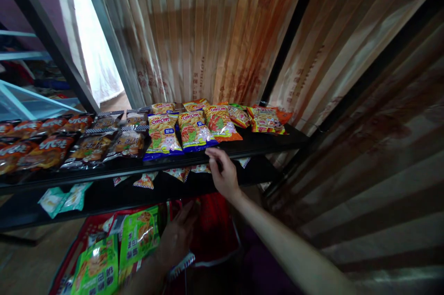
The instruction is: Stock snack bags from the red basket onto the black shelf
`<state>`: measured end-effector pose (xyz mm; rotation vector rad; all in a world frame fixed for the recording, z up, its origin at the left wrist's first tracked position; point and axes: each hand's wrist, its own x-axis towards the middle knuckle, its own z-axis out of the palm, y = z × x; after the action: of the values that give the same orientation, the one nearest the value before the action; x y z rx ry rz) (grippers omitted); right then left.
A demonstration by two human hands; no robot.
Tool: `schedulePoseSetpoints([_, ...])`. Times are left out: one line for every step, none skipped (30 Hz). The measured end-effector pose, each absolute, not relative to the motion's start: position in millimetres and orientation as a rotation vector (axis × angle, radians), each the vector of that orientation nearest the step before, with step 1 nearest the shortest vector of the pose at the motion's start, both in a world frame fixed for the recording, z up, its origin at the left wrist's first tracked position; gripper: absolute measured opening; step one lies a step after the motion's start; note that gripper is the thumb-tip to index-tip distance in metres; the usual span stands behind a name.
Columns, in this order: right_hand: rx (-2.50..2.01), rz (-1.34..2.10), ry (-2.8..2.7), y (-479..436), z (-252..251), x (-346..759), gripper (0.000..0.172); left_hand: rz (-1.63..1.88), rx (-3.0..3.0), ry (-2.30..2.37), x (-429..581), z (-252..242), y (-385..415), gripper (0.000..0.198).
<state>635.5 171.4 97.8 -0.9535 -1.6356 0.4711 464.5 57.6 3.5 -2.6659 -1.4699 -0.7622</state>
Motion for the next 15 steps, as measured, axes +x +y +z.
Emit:
schedulePoseSetpoints([-0.969,0.520,-1.617,155.9,81.4,635.8,0.024,-0.762,-2.654,-1.519,460.7,-11.1,44.4,0.042])
schedulePoseSetpoints([-1.009,0.573,-1.610,142.4,63.1,636.5,0.023,-0.769,-2.639,-1.549,456.1,-25.2,31.8,0.043])
schedulePoseSetpoints([-1.065,0.627,-1.593,131.2,43.9,637.7,0.022,-0.786,-2.614,-1.587,450.9,-38.3,20.3,0.043])
schedulePoseSetpoints([-1.129,0.675,-1.557,122.3,24.5,639.5,0.021,-0.789,-2.589,-1.630,445.4,-49.7,10.3,0.045])
schedulePoseSetpoints([-1.186,0.730,-1.525,115.5,6.1,641.9,0.021,-0.812,-2.559,-1.642,439.8,-59.1,2.3,0.044])
schedulePoseSetpoints([-1.232,0.793,-1.502,110.8,-10.0,644.7,0.021,-0.840,-2.534,-1.621,434.5,-65.8,-3.2,0.043])
schedulePoseSetpoints([-1.264,0.868,-1.480,107.8,-22.7,647.7,0.021,-0.863,-2.517,-1.600,429.7,-69.2,-5.8,0.041])
schedulePoseSetpoints([-1.284,0.931,-1.457,106.2,-31.0,650.8,0.021,-0.889,-2.506,-1.578,425.8,-68.8,-5.2,0.040])
schedulePoseSetpoints([-1.288,0.967,-1.435,106.0,-34.3,653.9,0.021,-0.909,-2.498,-1.579,423.0,-64.3,-1.4,0.039])
schedulePoseSetpoints([-1.274,0.993,-1.421,107.0,-32.4,656.8,0.022,-0.934,-2.486,-1.596,421.5,-55.5,5.6,0.039])
schedulePoseSetpoints([-1.251,1.001,-1.412,109.1,-25.5,659.6,0.024,-0.964,-2.478,-1.615,421.1,-42.3,15.3,0.039])
schedulePoseSetpoints([-1.216,0.998,-1.413,112.4,-14.0,662.3,0.026,-0.996,-2.474,-1.631,421.8,-25.1,27.3,0.035])
schedulePoseSetpoints([-1.179,0.980,-1.422,117.1,1.0,664.9,0.028,-1.053,-2.476,-1.602,423.2,-4.7,41.3,0.029])
schedulePoseSetpoints([-1.149,0.952,-1.436,123.4,18.5,667.4,0.030,-1.095,-2.469,-1.608,425.1,18.1,56.8,0.028])
schedulePoseSetpoints([-1.105,0.923,-1.474,131.6,37.4,669.8,0.030,-1.139,-2.465,-1.579,427.2,42.3,73.7,0.029])
